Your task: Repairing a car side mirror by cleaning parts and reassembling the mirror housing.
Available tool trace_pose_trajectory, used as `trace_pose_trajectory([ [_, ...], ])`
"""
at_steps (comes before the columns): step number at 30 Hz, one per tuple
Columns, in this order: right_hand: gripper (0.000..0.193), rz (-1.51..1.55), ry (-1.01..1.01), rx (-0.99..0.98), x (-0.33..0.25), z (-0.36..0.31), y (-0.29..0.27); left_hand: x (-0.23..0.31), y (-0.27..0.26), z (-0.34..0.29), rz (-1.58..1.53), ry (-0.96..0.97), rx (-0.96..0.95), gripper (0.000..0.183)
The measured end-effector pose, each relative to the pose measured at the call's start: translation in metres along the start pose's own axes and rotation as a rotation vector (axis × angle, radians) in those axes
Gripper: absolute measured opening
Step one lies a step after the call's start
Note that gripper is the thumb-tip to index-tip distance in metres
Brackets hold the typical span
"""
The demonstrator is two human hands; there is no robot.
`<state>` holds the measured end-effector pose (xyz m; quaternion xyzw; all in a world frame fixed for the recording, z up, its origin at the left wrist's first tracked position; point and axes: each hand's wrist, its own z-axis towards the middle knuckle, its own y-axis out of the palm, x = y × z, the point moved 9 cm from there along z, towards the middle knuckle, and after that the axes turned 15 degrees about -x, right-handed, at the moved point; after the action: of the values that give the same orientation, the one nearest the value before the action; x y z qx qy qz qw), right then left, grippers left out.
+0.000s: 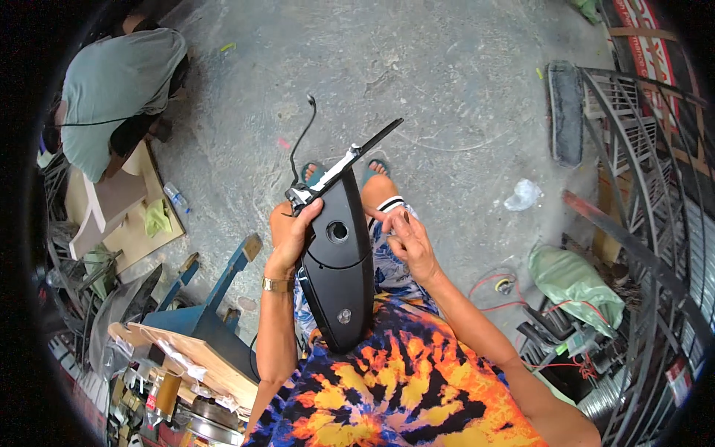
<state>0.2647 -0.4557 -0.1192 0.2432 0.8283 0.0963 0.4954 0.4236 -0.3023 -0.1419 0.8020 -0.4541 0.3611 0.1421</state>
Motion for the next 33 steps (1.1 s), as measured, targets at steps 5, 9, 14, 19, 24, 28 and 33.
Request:
trace_pose_trajectory([
  [5, 0.038, 0.027, 0.068, 0.04, -0.063, 0.017, 0.024, 0.052, 0.01, -0.01, -0.656, -0.111, -0.358, 0.052],
  [9, 0.037, -0.065, 0.133, -0.012, -0.111, 0.04, 0.036, 0.076, -0.011, -0.009, -0.737, -0.155, -0.436, 0.057],
  [14, 0.027, -0.096, 0.067, -0.058, -0.221, 0.108, 0.011, 0.137, -0.049, 0.028, -0.995, -0.085, -0.41, 0.054],
  [19, 0.026, -0.163, 0.082, -0.005, -0.28, 0.174, -0.088, 0.172, -0.065, 0.07, -1.082, -0.078, -0.342, 0.053],
  [24, 0.02, -0.439, 0.184, 0.168, -0.321, 0.257, -0.247, 0.247, -0.069, 0.128, -1.003, 0.064, -0.512, 0.061],
  [28, 0.02, -0.422, 0.256, 0.242, -0.365, 0.312, -0.324, 0.309, -0.08, 0.183, -0.981, 0.041, -0.319, 0.057],
  [33, 0.023, -0.605, 0.369, 0.186, -0.337, 0.402, -0.41, 0.224, -0.093, 0.247, -1.065, -0.008, -0.192, 0.062],
])
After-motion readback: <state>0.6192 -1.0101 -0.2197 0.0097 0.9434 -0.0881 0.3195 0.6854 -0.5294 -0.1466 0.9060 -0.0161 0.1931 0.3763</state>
